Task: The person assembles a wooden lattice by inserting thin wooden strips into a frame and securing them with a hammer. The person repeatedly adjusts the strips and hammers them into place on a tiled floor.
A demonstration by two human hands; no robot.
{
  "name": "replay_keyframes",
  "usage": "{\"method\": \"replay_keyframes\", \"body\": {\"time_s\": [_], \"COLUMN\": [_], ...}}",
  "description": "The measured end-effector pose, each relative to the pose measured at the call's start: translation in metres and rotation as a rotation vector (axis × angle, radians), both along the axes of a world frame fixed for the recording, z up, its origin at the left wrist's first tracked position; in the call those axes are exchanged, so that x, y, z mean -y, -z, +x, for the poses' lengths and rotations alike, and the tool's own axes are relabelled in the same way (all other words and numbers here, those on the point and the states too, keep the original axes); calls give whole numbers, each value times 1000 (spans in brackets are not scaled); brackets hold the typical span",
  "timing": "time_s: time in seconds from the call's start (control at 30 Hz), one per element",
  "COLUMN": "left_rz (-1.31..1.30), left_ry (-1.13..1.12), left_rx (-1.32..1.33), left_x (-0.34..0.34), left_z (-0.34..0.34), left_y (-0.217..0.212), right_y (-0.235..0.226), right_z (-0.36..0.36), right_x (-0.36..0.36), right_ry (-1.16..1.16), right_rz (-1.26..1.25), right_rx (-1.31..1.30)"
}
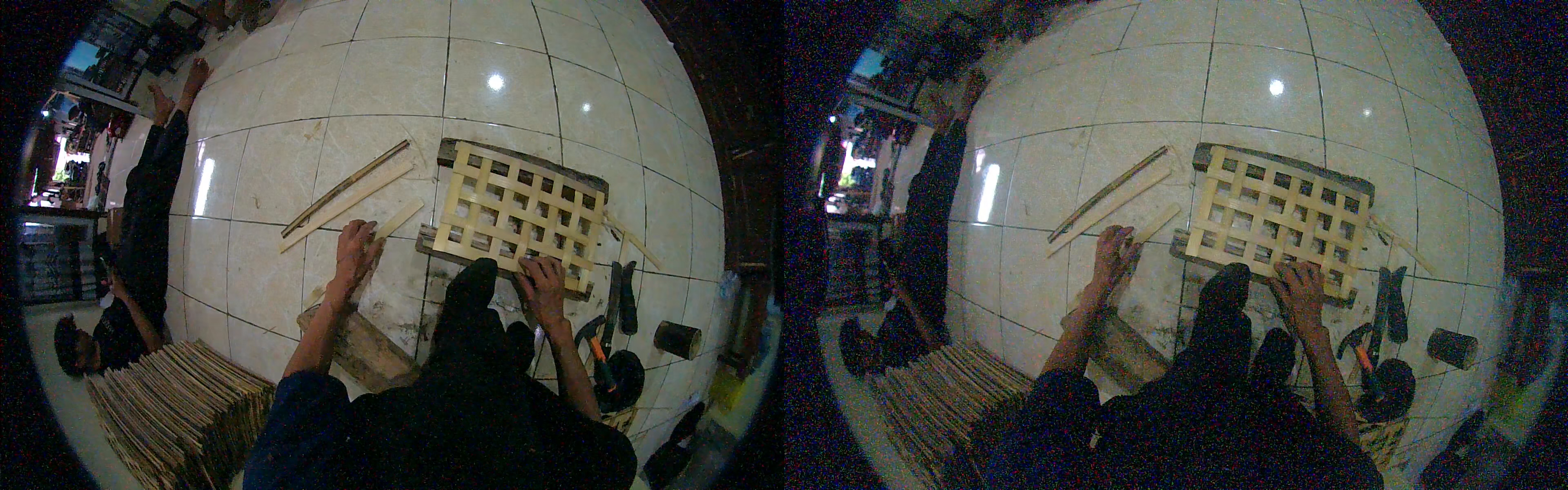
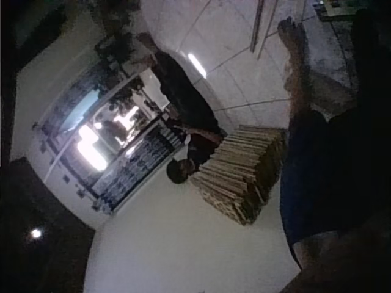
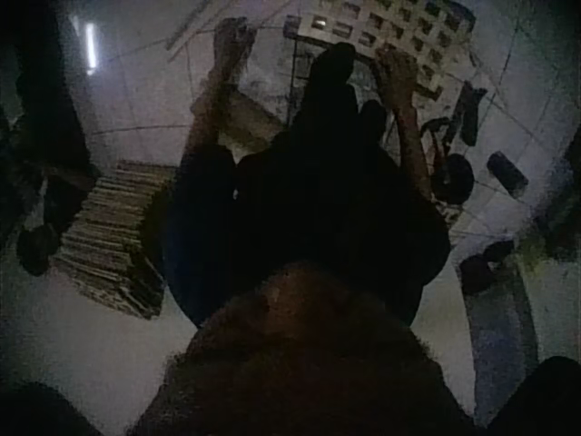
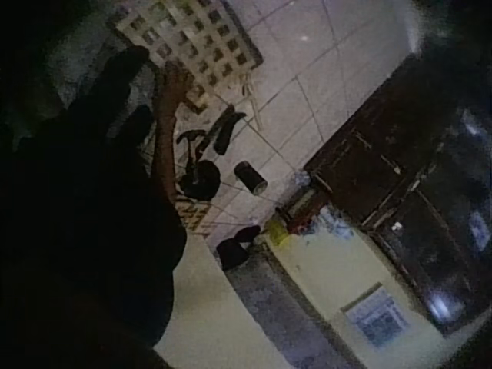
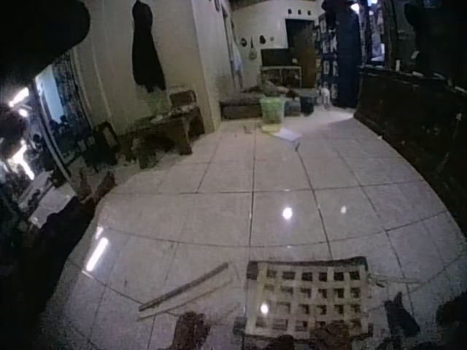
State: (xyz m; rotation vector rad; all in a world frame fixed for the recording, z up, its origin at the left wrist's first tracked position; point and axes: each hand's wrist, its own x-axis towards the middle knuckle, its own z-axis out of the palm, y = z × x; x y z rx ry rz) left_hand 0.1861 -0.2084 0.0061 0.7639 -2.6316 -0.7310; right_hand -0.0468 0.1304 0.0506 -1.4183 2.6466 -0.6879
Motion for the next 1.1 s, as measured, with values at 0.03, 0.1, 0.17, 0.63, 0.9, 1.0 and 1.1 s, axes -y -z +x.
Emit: {"method": "replay_keyframes", "body": {"time_s": [0.03,0.1,0.17,0.63,0.9,1.0,1.1], "left_rz": [-22,-66,-80,-429,-334,-329,-312], "left_ry": [20,60,34,-319,-252,-193,-206], "left_rx": [-36,-109,-109,51,306,180,58], "left_x": [0,1,0,67,127,118,110], "left_z": [0,-1,1,-3,2,1,1], "left_y": [2,8,12,29,36,28,28], "right_y": [1,5,7,4,-6,1,-1], "right_z": [0,-2,-3,-2,-3,-7,-14], "right_x": [0,-2,-3,-6,-5,-8,-6], "right_ry": [0,-9,-16,-21,-39,-13,14], "right_rz": [2,-8,-16,-93,-39,-24,8], "right_rx": [-1,7,3,-93,-41,-49,-60]}}
